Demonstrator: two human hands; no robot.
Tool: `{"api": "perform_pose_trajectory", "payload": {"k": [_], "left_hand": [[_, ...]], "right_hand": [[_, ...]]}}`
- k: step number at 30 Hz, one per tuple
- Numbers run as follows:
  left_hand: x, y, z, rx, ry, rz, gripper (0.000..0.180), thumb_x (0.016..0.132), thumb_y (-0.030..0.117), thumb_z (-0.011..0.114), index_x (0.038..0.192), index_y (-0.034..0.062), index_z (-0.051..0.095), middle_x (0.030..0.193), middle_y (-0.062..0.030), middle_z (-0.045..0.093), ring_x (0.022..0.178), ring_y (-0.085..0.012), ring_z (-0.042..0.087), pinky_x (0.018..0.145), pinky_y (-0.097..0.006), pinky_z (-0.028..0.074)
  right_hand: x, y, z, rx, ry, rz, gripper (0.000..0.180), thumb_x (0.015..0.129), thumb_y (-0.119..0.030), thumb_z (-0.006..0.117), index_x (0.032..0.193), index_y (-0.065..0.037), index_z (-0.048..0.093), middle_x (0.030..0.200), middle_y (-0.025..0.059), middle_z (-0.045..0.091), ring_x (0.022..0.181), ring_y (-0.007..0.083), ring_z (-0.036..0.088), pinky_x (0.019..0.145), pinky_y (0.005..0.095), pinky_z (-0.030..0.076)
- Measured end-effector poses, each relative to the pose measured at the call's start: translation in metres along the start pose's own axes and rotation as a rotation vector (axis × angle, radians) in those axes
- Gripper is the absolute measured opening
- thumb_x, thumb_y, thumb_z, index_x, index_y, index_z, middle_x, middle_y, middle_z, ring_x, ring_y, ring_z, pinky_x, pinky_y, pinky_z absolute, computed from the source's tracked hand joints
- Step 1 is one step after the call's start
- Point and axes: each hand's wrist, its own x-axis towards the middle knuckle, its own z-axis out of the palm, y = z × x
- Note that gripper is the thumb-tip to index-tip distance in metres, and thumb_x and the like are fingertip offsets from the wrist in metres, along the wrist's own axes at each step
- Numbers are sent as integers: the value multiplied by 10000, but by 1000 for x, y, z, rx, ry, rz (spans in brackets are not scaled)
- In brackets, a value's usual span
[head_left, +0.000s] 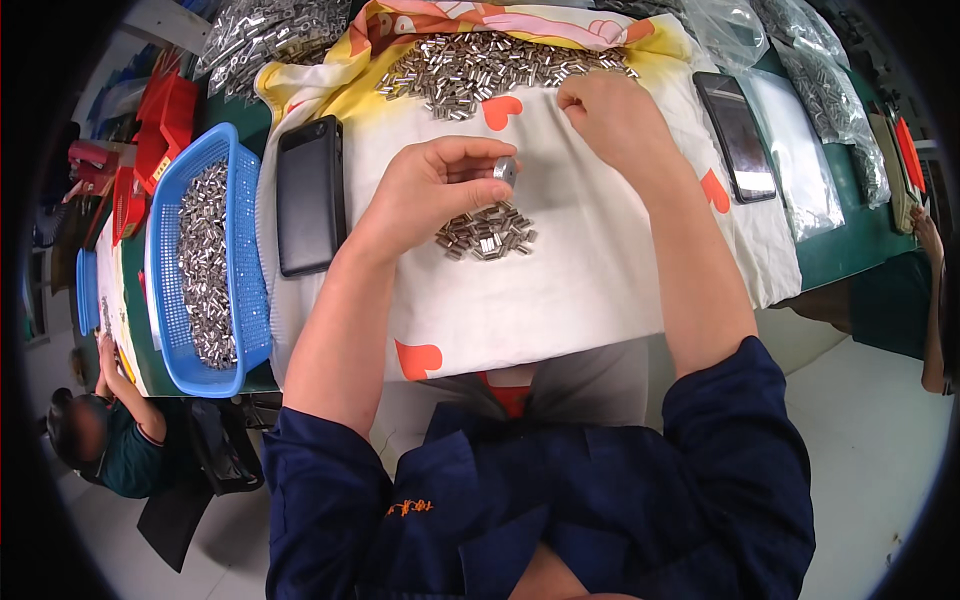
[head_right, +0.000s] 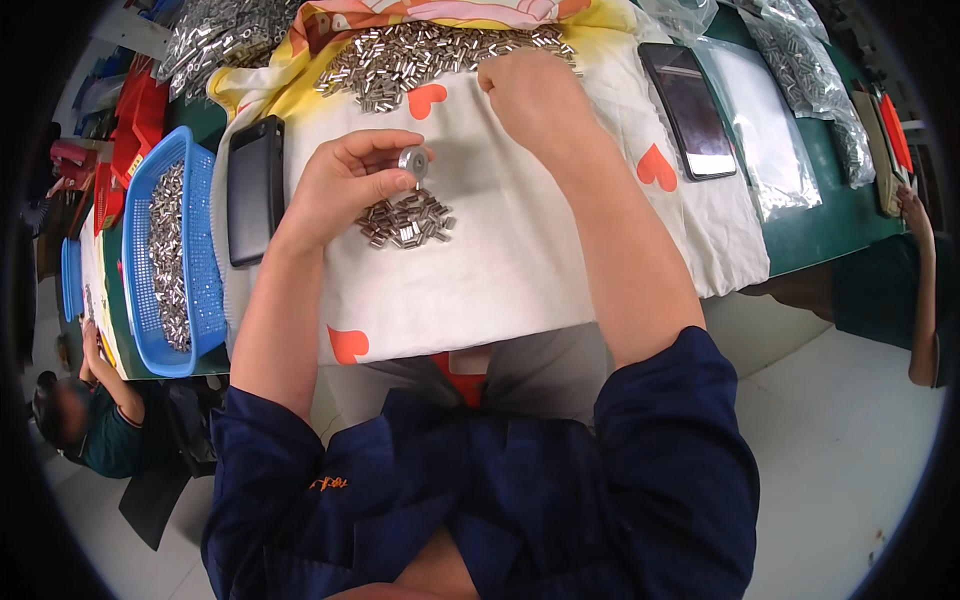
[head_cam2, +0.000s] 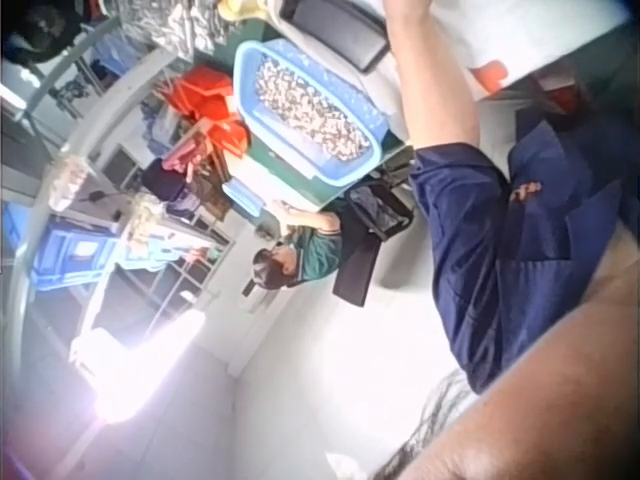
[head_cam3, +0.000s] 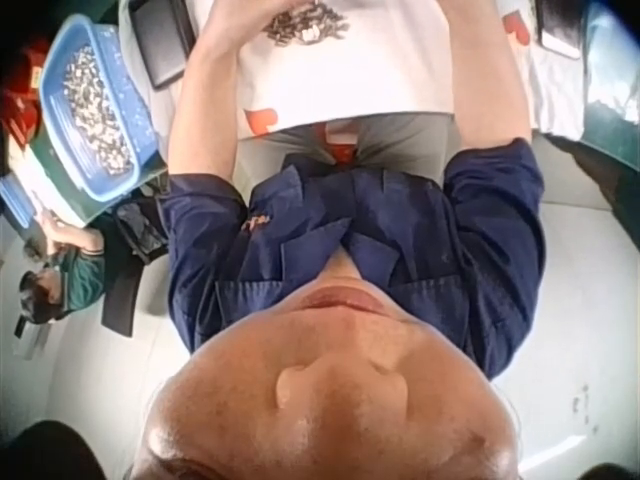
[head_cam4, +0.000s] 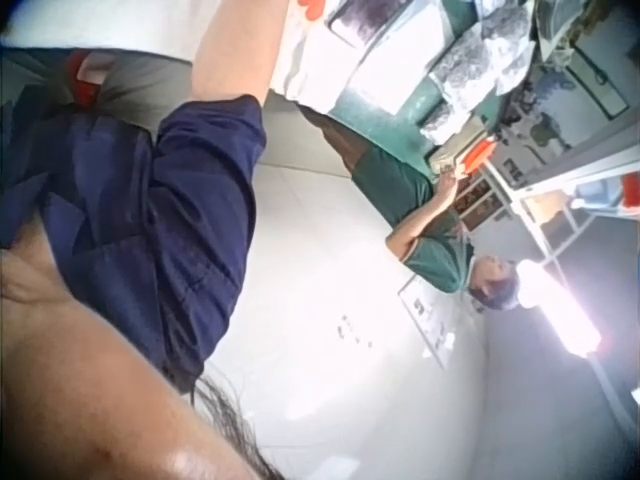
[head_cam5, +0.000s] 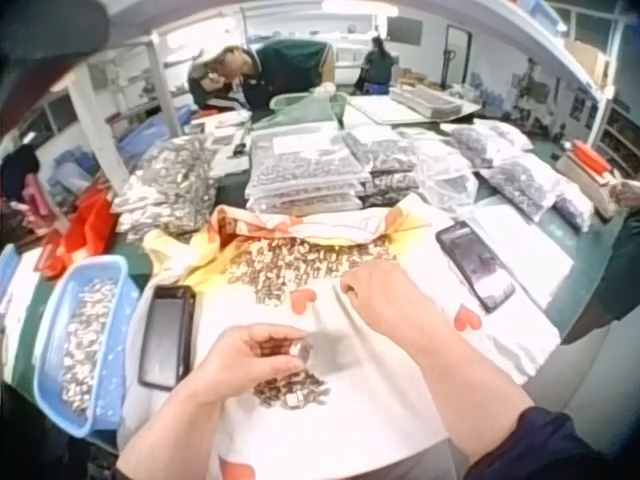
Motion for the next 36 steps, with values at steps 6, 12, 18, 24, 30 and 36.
{"api": "perform_pose_trajectory", "payload": {"k": [6,12,18,24,30,36], "left_hand": [[-1,2,1,11,21,3,292,736,21,638,1019,-11,573,885,-42,614,792,-85,581,713,-204,471],[2,-1,-4,-85,72,15,314,744,35,633,1045,-10,556,876,-37,615,789,-84,580,713,-201,468],[5,-3,-7,-174,120,25,332,749,50,634,1064,-5,546,891,-42,613,777,-91,579,721,-212,469],[4,-4,-8,-302,89,46,358,745,32,633,1086,-11,536,883,-57,612,782,-98,573,725,-212,466],[4,-4,-9,-304,110,69,336,745,27,632,1066,-22,549,879,-69,612,783,-102,576,731,-216,467],[2,1,-5,-249,71,27,324,740,22,635,1054,-12,563,856,-53,617,755,-93,578,695,-209,474]], "right_hand": [[3,-2,-20,277,-87,275,127,696,-93,527,794,-51,596,694,111,598,683,266,577,623,356,445],[3,-12,-15,356,-112,232,114,673,-103,557,764,-53,606,690,96,600,670,241,578,610,343,445],[2,-28,-13,190,-160,113,114,670,-88,553,756,-45,612,680,80,600,637,198,574,602,293,445],[0,-46,-18,1126,-298,204,121,687,-75,562,778,-11,611,657,3,564,625,60,508,593,199,422],[-4,-57,-14,937,-178,143,88,689,-67,578,751,-13,608,674,12,574,643,72,526,595,201,435],[-1,-46,-9,1146,-216,176,142,691,-102,638,811,-43,590,676,7,568,641,76,520,609,214,428]]}}
